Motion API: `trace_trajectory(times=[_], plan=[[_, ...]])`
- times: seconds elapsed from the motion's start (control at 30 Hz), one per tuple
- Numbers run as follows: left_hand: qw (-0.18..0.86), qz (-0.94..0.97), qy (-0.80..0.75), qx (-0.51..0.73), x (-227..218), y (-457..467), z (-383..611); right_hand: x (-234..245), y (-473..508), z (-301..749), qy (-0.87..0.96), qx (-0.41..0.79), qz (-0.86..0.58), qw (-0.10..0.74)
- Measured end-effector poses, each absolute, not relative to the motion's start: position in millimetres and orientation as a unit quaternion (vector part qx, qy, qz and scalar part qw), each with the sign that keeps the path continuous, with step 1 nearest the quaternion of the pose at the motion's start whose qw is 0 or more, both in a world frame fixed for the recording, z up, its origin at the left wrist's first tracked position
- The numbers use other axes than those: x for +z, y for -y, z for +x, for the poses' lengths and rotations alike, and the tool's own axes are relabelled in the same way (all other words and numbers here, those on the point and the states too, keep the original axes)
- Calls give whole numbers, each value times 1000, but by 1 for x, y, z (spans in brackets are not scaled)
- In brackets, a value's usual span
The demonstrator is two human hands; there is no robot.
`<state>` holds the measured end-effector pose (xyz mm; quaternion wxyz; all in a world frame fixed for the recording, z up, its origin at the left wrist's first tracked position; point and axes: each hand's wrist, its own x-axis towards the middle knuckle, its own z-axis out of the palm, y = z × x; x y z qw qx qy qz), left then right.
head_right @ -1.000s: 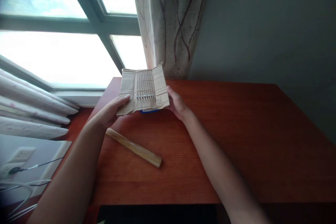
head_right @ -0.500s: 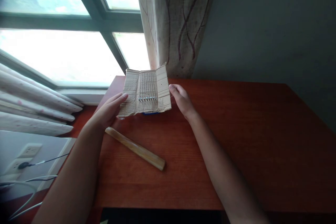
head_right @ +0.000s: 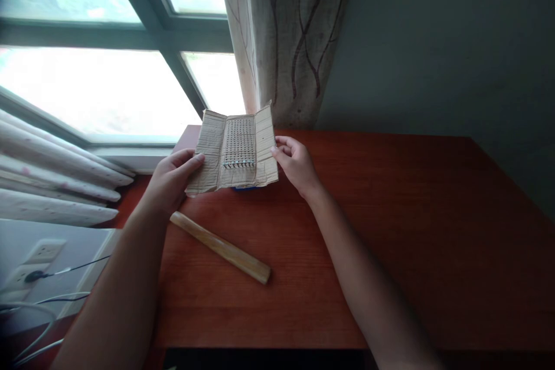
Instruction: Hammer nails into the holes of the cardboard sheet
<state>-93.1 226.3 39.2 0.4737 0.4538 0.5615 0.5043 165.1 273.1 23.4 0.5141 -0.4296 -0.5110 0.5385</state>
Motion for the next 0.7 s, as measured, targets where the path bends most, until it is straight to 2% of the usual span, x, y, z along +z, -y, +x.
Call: trace_trajectory(times=[0.23,0.4,0.7], plan=[[512,397,-541,537,53,-218,-87,39,-263,171,490,568,-414,515],[572,415,-516,484,60,-214,-91,51,-248,181,495,585,-412,493],[582,438,-529,435,52,-212,-102,35,-233,181,521,572,-439,456]])
